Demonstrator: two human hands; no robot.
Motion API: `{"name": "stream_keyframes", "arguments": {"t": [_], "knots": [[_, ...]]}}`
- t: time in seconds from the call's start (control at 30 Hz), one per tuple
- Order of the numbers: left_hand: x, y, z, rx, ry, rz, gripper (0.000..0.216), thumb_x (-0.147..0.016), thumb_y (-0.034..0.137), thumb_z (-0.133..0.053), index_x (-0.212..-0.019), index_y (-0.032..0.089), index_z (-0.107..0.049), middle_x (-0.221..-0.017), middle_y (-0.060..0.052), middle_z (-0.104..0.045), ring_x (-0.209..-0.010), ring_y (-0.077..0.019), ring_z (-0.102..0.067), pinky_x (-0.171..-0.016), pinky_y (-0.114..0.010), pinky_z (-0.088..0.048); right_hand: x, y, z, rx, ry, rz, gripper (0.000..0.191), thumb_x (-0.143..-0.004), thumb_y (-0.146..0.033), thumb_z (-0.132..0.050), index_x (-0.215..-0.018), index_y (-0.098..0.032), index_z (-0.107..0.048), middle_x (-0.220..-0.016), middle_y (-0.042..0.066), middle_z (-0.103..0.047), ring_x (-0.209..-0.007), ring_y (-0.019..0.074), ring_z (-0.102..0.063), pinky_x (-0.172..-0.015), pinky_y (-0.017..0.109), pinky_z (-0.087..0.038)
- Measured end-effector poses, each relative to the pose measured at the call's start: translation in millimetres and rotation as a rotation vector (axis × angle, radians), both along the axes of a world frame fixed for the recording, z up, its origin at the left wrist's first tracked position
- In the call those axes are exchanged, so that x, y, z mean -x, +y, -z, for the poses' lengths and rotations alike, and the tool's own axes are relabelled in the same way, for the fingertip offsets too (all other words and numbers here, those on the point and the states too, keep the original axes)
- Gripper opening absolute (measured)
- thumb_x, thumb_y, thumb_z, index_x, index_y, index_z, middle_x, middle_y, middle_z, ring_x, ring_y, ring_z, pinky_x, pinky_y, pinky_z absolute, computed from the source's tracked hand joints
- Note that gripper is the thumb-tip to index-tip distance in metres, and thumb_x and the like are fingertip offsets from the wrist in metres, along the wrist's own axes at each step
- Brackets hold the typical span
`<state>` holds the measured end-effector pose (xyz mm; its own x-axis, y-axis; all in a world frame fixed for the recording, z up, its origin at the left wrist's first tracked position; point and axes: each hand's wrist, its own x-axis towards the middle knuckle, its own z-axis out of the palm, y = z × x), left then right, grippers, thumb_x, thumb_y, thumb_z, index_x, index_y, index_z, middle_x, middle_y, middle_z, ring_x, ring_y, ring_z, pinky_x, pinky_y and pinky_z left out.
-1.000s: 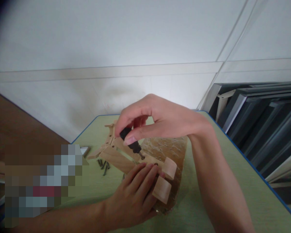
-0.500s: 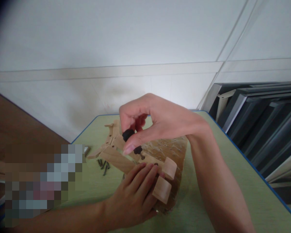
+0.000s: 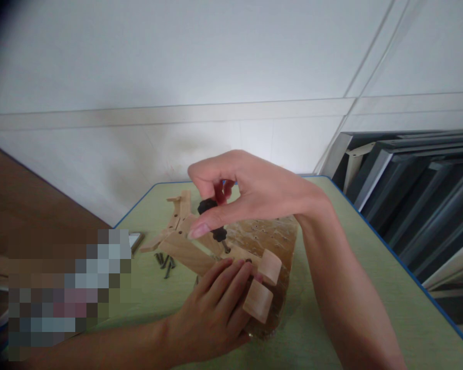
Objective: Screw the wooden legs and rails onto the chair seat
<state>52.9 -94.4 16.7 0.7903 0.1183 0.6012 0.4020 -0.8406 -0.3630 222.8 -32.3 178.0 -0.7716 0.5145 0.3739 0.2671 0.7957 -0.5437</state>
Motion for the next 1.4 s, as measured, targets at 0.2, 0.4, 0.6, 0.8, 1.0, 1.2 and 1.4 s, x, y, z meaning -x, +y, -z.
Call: {"name": "stream_keyframes", "arguments": {"t": [0.2,0.4,0.6,0.8,1.0,1.2,1.4], "knots": [[0,-1,-1.3,-0.002,0.01,-0.009,0.042,-0.083,0.043,-0.042,-0.109,0.013,-0.056,-0.112,-0.014,-0.059,-0.107,-0.026,-0.054,-0.095,-0.044,-0.039,0,-1,-0.3,-0.024,0.019,0.002,0.028,-0.073,-0.032,-0.068,-0.063,-0.013,-0.049,-0.061,-0.004,-0.048,-0.058,0.0051,-0.041,-0.052,0.02,-0.033],[0,-1,-1.1,0.003,-0.005,0.003,0.045,-0.082,0.046,-0.044,-0.108,0.012,-0.058,-0.111,-0.013,-0.06,-0.108,-0.0271,-0.053,-0.096,-0.044,-0.038,2,-4,-2.6,-0.02,-0.025,0.081,0.032,-0.073,-0.033,-0.067,-0.059,-0.015,-0.044,-0.058,-0.005,-0.041,-0.056,0.0051,-0.036,-0.05,0.021,-0.032],[0,0,-1.4,0.006,0.014,0.0,0.045,-0.083,0.046,-0.042,-0.109,0.013,-0.056,-0.112,-0.014,-0.059,-0.108,-0.0265,-0.053,-0.095,-0.044,-0.039,1,2,0.9,-0.074,0.03,0.076,0.03,-0.077,-0.031,-0.063,-0.061,-0.014,-0.044,-0.06,-0.005,-0.041,-0.057,0.0045,-0.036,-0.05,0.02,-0.03],[0,-1,-1.4,0.005,0.008,0.0,0.045,-0.083,0.047,-0.04,-0.107,0.013,-0.057,-0.111,-0.014,-0.06,-0.107,-0.0262,-0.054,-0.095,-0.044,-0.039,0,6,2.5,-0.061,0.044,0.079,0.027,-0.077,-0.031,-0.063,-0.066,-0.012,-0.049,-0.061,-0.004,-0.043,-0.058,0.004,-0.037,-0.052,0.019,-0.03],[-1,0,-1.1,0.01,-0.001,0.007,0.04,-0.081,0.042,-0.048,-0.107,0.013,-0.058,-0.11,-0.013,-0.061,-0.107,-0.0263,-0.054,-0.096,-0.043,-0.038,-1,5,2.2,-0.063,0.056,0.072,0.027,-0.076,-0.03,-0.065,-0.065,-0.011,-0.05,-0.062,-0.004,-0.043,-0.059,0.0039,-0.037,-0.052,0.018,-0.03],[1,-4,-6.3,0.042,0.08,-0.04,0.045,-0.083,0.043,-0.045,-0.113,0.012,-0.055,-0.116,-0.013,-0.057,-0.111,-0.0277,-0.051,-0.099,-0.044,-0.034,-1,5,1.6,-0.061,0.055,0.072,0.027,-0.075,-0.03,-0.065,-0.064,-0.012,-0.049,-0.061,-0.004,-0.043,-0.058,0.0042,-0.036,-0.051,0.019,-0.03],[2,-9,-10.2,0.057,0.145,-0.093,0.045,-0.086,0.039,-0.043,-0.12,0.012,-0.05,-0.123,-0.012,-0.054,-0.116,-0.0276,-0.047,-0.102,-0.044,-0.029,1,-4,-1.4,-0.129,-0.003,0.169,0.035,-0.077,-0.036,-0.061,-0.058,-0.015,-0.039,-0.056,-0.006,-0.036,-0.053,0.0036,-0.031,-0.047,0.019,-0.024]]}}
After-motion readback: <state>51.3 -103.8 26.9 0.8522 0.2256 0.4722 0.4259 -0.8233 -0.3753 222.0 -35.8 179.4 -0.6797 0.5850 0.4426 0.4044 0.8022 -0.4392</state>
